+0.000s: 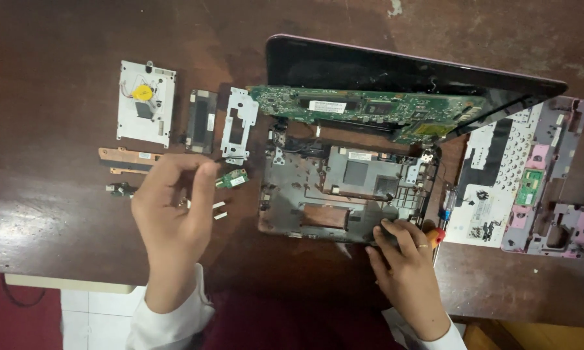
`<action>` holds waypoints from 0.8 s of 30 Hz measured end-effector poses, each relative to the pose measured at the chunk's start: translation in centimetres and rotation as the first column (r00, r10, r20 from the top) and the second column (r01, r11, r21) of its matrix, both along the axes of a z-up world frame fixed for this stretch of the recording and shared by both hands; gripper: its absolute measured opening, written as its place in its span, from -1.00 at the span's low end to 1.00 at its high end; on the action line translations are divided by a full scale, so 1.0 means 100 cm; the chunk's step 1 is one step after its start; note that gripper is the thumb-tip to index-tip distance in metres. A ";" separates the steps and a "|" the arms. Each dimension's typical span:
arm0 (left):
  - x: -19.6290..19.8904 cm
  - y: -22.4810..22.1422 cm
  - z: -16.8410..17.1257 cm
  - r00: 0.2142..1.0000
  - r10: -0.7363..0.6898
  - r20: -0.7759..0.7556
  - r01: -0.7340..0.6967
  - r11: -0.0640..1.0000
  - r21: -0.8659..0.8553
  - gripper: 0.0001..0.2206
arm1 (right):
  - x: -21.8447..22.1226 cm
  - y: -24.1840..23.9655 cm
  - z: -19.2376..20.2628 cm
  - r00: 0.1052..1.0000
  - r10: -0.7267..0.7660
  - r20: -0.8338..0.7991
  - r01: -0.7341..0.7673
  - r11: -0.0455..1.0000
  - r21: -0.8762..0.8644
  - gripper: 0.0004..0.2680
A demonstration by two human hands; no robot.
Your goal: Disassembling a laptop by disconnecting internal cables and removing the motherboard from the chassis.
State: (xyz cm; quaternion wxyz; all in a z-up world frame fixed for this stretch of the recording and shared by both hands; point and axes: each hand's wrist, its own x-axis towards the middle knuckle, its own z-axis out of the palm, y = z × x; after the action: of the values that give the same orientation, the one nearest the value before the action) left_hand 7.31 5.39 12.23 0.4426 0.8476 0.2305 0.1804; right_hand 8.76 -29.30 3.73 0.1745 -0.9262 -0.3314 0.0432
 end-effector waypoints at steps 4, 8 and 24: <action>-0.007 0.007 -0.006 0.996 0.073 -0.042 -0.075 0.996 -0.055 -0.85 | 0.000 0.002 0.003 1.000 -0.015 -0.028 0.015 1.000 0.005 -0.72; -0.009 0.010 -0.007 0.993 0.100 -0.068 -0.106 0.990 -0.088 -0.84 | 0.000 0.002 0.002 1.000 -0.013 -0.025 0.013 1.000 0.011 -0.73; -0.023 0.025 -0.017 0.990 0.137 0.046 -0.144 0.905 0.401 -0.88 | 0.000 0.001 0.001 0.999 -0.017 -0.051 0.017 1.000 -0.005 -0.73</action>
State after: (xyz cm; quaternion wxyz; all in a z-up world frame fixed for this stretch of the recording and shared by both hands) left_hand 5.04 7.88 10.52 0.2465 0.9002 0.2451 0.2625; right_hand 8.75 -29.22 3.88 0.1810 -0.9280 -0.3188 0.0659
